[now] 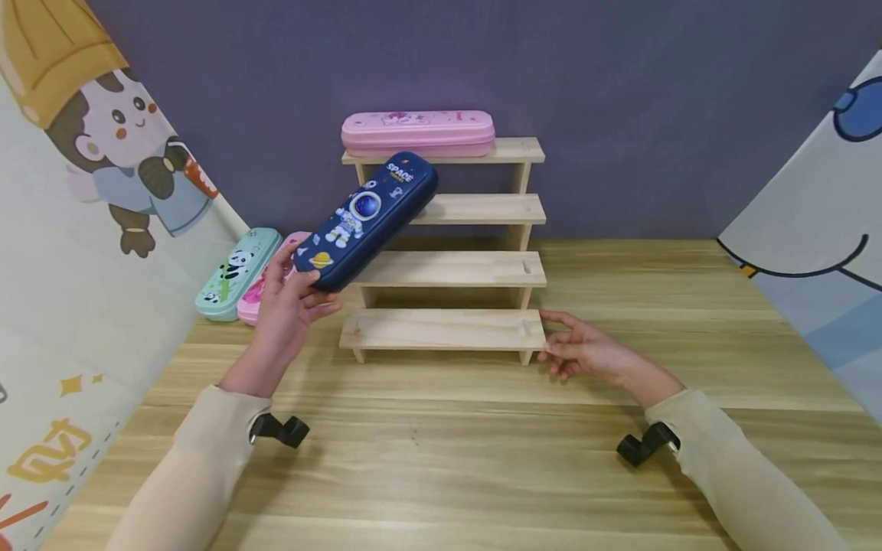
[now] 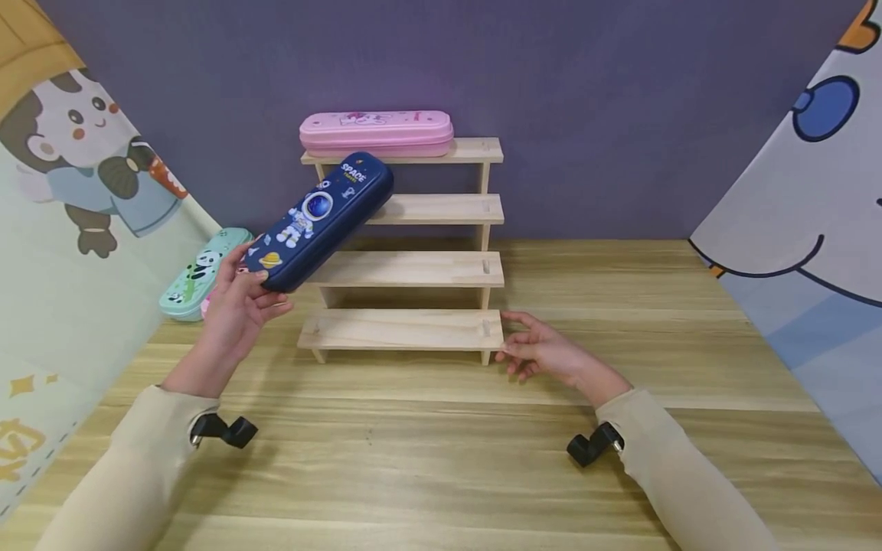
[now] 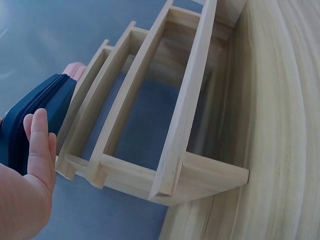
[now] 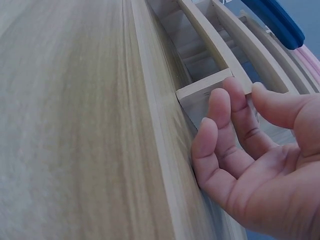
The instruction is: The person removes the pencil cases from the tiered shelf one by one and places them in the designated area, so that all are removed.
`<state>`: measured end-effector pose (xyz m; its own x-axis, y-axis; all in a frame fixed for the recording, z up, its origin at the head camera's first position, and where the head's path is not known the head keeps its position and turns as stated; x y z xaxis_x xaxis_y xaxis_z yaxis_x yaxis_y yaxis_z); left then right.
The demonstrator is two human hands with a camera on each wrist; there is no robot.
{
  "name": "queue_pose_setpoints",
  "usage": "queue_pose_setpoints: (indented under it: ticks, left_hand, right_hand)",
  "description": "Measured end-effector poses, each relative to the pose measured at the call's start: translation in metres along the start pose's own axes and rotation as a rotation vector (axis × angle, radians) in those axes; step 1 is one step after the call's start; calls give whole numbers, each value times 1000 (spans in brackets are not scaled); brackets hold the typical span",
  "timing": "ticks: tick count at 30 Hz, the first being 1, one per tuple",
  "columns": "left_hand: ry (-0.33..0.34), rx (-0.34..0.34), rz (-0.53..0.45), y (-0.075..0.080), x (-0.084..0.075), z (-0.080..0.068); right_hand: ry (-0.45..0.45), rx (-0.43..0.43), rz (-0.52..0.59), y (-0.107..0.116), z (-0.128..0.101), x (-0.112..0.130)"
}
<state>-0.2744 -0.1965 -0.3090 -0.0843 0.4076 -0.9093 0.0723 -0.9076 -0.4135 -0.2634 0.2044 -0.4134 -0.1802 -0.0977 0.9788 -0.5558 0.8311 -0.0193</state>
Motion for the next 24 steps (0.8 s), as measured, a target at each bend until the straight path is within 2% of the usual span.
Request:
queue_pose_setpoints:
  ticks: [7,17,24]
  left_hand:
    - [-25,-39,-40,11,-3,-4]
    - [-82,-83,-109,35,-7,-17]
    - [-95,-157,-149,45,-4,-18]
  right_hand:
    - [23,8,3,-1,-1,3]
    - [12,-4,-1,-3,-1,0]
    - [9,-11,5,0,-1,2]
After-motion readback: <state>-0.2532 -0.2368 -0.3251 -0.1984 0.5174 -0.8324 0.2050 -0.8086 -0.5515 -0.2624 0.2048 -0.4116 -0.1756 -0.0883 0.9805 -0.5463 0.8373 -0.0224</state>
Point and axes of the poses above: each hand's wrist, its own z-axis towards the middle knuckle, its own y-axis out of the back of the hand, x = y × z, the point moved 8 cm from there along z, towards the middle knuckle, and after that the axes turned 3 degrees about -x, right-handed, at the moved point
